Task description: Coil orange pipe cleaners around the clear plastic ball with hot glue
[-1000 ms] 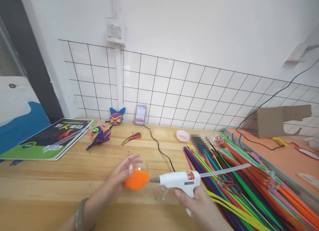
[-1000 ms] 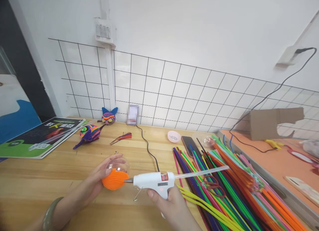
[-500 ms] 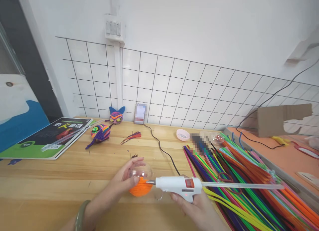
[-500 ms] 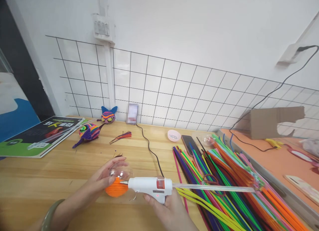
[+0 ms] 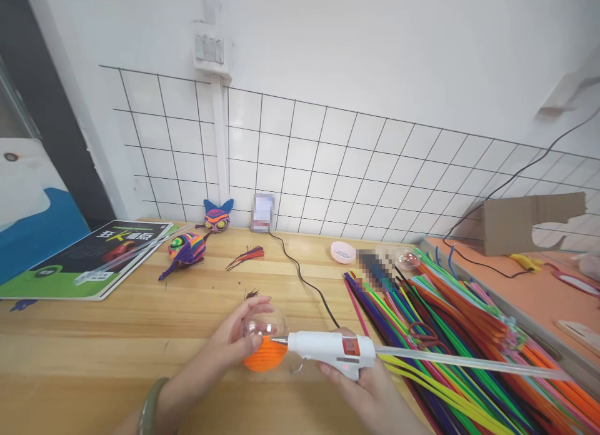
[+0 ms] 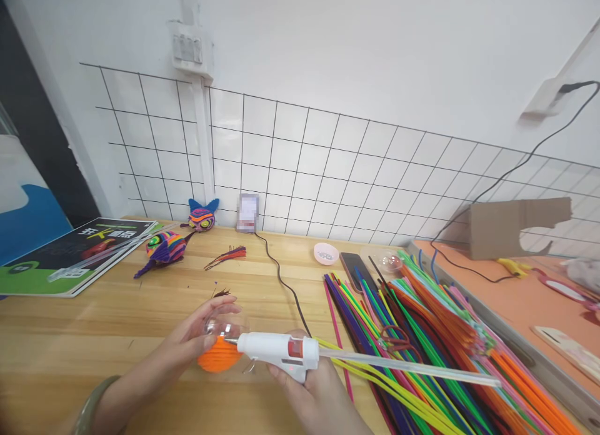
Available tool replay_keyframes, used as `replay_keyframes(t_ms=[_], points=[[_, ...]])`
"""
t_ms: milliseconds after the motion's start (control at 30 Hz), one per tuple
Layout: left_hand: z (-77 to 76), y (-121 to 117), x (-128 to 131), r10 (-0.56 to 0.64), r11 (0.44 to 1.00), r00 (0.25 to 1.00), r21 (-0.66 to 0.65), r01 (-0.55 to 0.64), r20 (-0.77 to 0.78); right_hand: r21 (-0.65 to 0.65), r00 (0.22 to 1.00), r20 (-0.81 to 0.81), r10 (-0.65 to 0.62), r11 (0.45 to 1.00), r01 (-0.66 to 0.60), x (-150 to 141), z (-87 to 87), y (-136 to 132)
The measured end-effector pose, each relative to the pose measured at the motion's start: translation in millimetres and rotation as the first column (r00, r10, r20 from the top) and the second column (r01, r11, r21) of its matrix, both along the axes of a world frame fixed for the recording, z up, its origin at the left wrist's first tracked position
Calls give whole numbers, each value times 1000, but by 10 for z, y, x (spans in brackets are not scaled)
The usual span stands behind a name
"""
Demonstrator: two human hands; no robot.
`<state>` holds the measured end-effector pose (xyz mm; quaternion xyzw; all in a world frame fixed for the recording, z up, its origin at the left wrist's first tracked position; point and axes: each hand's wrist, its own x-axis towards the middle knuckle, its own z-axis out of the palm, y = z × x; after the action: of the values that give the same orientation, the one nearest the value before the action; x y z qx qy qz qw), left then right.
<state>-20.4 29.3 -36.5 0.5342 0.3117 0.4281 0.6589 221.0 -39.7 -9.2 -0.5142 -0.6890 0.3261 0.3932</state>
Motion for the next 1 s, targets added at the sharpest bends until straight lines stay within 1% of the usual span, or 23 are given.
replay_keyframes(t_ms=[133,467,700,900,1000], points=[[3,-9,5,8,1000,1000,10,-8,-12,10,999,50,7,1000,-8,1,19,-7],[15,-4,11,-25,1000,1000,-17,25,-11,-11,1000,16,15,1000,-15,17,-9,9],[-20,4,6,-55,998,998,-20,55,-18,-15,998,57,16,1000,-15,13,7,-8],[-21,5,13,-36,998,999,-52,36,4,12,996,87,13,1000,-15,14,30,-5],[-1,-2,17,-30,997,999,-67,32,27,-5,997,80,18,1000,-18,7,64,-11]])
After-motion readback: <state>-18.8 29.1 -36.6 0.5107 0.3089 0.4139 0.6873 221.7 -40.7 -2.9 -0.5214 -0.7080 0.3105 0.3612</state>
